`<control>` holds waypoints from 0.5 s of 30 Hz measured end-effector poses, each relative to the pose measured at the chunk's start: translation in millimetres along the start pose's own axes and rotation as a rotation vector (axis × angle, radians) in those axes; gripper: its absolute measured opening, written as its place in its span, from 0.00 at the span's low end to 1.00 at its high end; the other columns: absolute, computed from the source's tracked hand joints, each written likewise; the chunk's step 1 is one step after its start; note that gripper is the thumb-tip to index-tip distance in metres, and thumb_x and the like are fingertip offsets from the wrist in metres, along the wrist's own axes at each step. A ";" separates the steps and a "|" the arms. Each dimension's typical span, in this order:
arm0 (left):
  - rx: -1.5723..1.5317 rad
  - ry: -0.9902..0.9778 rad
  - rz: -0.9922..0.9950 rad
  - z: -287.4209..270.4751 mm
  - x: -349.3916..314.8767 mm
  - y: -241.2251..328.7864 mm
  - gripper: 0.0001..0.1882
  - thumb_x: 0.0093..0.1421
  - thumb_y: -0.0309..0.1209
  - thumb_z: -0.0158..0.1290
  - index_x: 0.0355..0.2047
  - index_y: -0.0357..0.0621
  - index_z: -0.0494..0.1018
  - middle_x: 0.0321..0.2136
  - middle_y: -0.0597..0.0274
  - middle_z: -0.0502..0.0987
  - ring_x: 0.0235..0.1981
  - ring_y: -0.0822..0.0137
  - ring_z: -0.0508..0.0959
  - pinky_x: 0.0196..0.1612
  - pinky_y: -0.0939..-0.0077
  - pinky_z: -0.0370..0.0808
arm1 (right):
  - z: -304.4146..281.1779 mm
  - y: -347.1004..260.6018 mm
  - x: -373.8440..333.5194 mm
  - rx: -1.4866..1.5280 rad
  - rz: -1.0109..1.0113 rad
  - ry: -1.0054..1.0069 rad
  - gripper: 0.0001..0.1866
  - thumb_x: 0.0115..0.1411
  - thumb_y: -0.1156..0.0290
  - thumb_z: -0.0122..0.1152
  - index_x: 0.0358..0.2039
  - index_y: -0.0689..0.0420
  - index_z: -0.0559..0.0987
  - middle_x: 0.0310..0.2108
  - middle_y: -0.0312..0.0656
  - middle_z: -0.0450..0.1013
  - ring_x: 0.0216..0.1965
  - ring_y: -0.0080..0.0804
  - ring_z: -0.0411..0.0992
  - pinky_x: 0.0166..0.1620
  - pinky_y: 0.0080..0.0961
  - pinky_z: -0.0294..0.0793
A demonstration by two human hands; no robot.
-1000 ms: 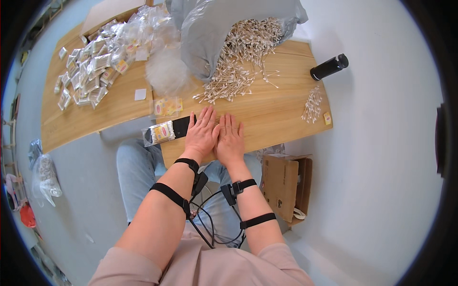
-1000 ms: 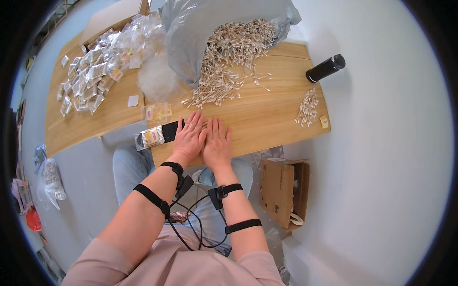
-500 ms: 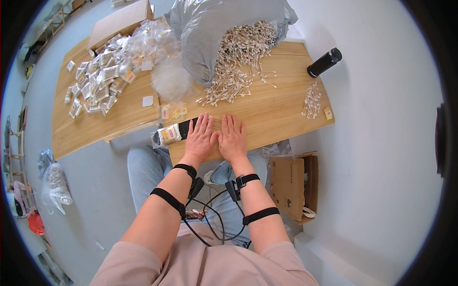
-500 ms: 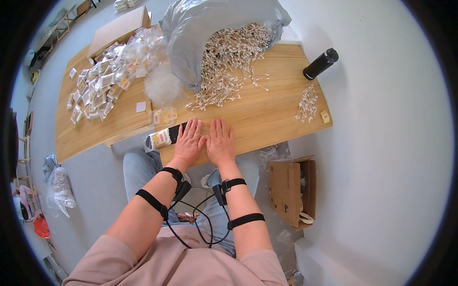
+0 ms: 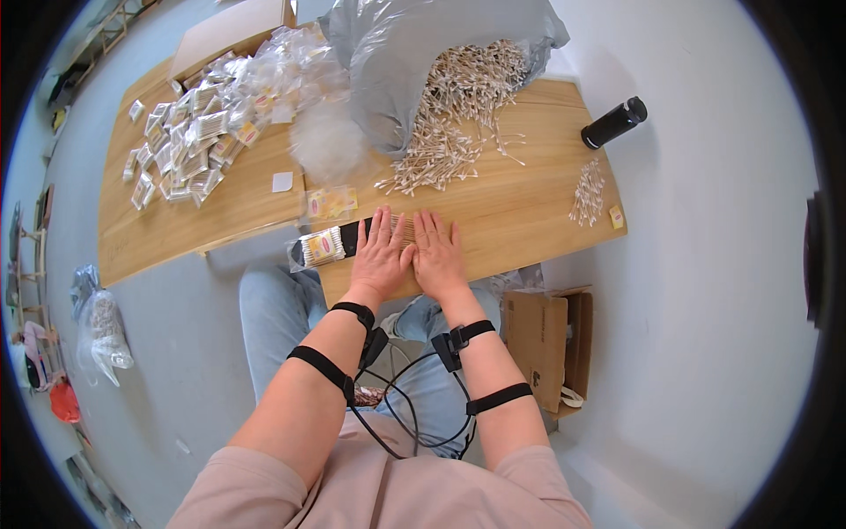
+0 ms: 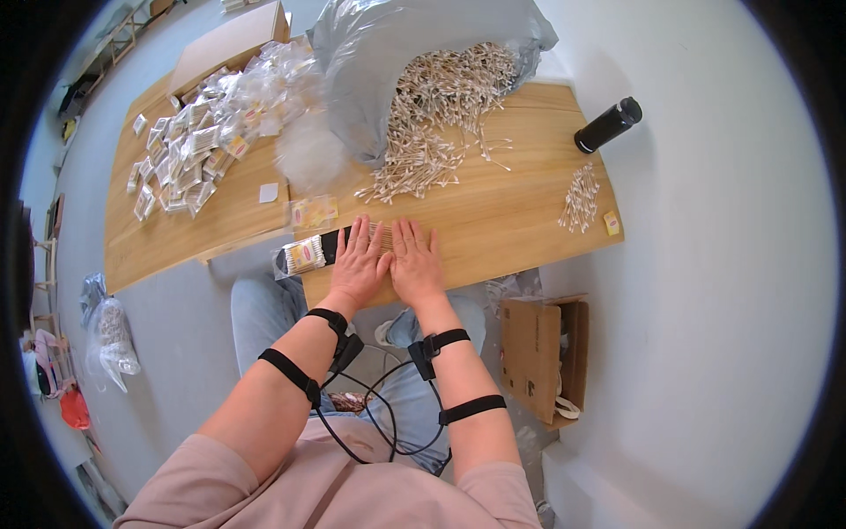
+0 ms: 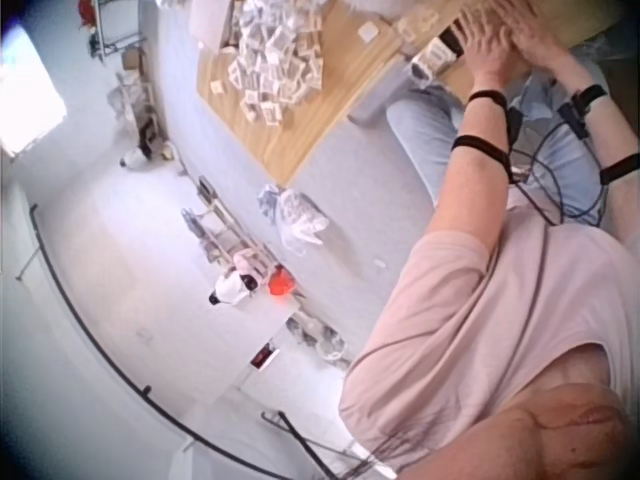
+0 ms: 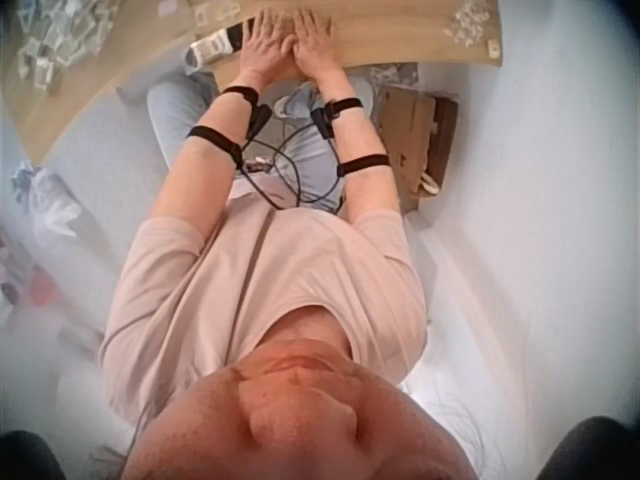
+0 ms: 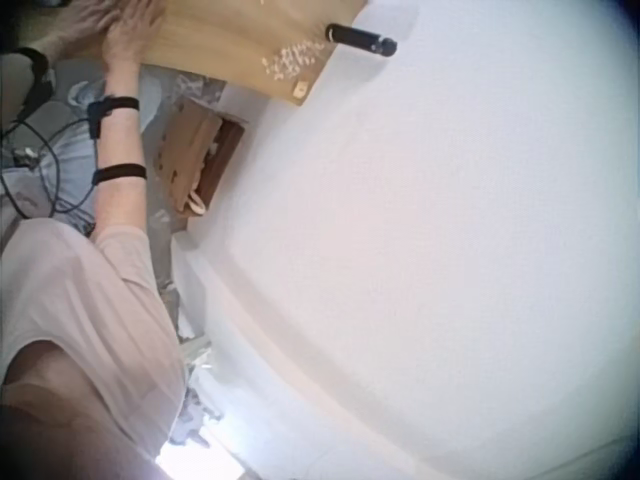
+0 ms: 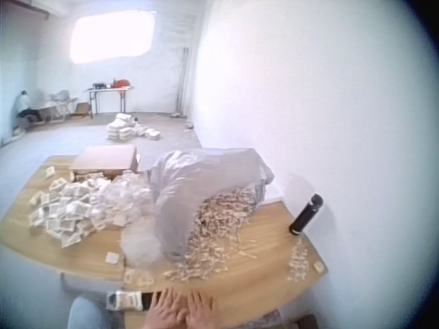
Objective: The recorder is organizing and packaging small white components into plastic bags on a low wooden table.
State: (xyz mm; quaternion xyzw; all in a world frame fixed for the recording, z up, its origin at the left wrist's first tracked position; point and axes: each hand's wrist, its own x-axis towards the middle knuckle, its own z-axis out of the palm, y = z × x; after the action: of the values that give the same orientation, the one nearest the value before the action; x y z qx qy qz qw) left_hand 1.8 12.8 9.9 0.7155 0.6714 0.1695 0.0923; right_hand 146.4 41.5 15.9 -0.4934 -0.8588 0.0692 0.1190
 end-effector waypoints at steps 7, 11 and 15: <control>-0.007 -0.027 0.000 -2.4 0.7 0.0 0.33 0.67 0.47 0.40 0.66 0.41 0.56 0.69 0.48 0.49 0.71 0.56 0.47 0.70 0.53 0.40 | 4.5 0.9 7.0 -0.070 -0.023 -0.004 0.35 0.61 0.60 0.51 0.67 0.58 0.58 0.69 0.45 0.53 0.70 0.40 0.49 0.69 0.51 0.43; 0.008 -0.032 0.008 -0.4 -0.4 -2.9 0.33 0.67 0.46 0.39 0.66 0.40 0.55 0.69 0.48 0.49 0.71 0.56 0.47 0.70 0.54 0.39 | 6.6 0.3 10.5 -0.060 -0.047 -0.016 0.35 0.61 0.60 0.49 0.67 0.60 0.57 0.69 0.48 0.52 0.70 0.41 0.48 0.69 0.51 0.42; 0.033 -0.037 0.026 0.8 -0.1 -3.4 0.33 0.67 0.46 0.39 0.67 0.39 0.54 0.69 0.50 0.50 0.71 0.57 0.47 0.70 0.53 0.39 | 8.1 2.8 11.6 -0.031 -0.085 0.001 0.35 0.61 0.60 0.48 0.66 0.62 0.57 0.68 0.50 0.53 0.70 0.43 0.48 0.69 0.51 0.42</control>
State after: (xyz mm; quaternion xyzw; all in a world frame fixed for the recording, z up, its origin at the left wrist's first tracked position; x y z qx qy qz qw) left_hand -1.1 13.1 8.0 0.7285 0.6630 0.1464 0.0909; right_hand 140.8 52.9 9.1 -0.4584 -0.8799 0.0507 0.1147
